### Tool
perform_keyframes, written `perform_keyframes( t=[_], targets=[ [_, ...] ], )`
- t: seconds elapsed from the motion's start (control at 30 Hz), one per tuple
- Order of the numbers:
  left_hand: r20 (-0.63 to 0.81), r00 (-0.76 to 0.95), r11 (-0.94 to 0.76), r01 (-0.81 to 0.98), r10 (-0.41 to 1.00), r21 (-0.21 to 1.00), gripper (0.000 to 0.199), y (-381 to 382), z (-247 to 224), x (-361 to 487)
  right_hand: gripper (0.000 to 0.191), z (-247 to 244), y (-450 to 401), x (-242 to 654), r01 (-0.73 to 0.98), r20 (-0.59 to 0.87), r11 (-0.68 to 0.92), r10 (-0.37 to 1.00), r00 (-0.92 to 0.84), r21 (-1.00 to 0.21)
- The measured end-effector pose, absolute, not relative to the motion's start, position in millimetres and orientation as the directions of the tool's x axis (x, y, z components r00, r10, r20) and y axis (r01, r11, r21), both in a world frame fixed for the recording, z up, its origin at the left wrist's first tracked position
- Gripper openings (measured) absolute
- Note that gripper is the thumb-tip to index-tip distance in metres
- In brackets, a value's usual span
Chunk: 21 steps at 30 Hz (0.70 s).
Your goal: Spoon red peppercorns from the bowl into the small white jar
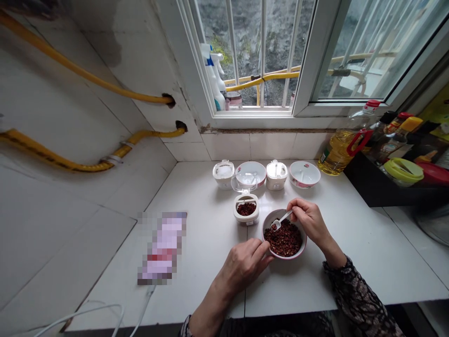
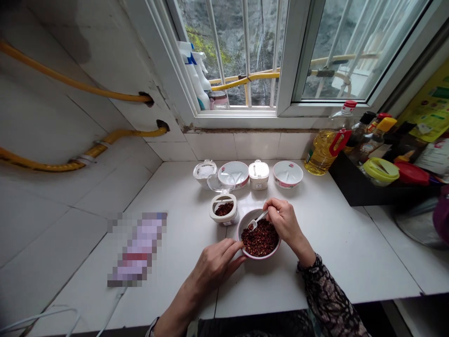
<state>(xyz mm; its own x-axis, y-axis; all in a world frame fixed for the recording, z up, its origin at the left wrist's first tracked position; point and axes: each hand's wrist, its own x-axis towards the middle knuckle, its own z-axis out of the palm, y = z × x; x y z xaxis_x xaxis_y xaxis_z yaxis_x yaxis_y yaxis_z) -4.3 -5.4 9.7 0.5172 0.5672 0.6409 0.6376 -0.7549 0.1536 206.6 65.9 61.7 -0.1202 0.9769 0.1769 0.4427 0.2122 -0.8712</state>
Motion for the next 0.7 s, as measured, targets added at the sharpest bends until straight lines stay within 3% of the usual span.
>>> perform_keyframes(
  t=[0.13, 0.47, 0.7],
  targets=[
    [0.631, 0.52, -0.753, 0.638, 0.575, 0.161, 0.021, -5.4, 8.6, -4.5, 0.02, 60.5, 67.1, 206.6, 0.492, 0.215, 0.236, 0.971, -0.1, -0.838],
    [0.643, 0.511, -0.752, 0.64, 0.571, 0.159, 0.022, -4.7, 8.2, -3.6, 0.017, 59.5, 70.6, 211.5, 0.269, 0.057, 0.077, 0.995, -0.084, -0.96],
    [0.652, 0.51, -0.766, 0.619, 0.561, 0.174, 0.022, -3.8, 5.1, -3.1, 0.019, 64.9, 73.7, 202.0, 0.114, 0.064, 0.072, 0.995, -0.074, -0.991]
  ],
)
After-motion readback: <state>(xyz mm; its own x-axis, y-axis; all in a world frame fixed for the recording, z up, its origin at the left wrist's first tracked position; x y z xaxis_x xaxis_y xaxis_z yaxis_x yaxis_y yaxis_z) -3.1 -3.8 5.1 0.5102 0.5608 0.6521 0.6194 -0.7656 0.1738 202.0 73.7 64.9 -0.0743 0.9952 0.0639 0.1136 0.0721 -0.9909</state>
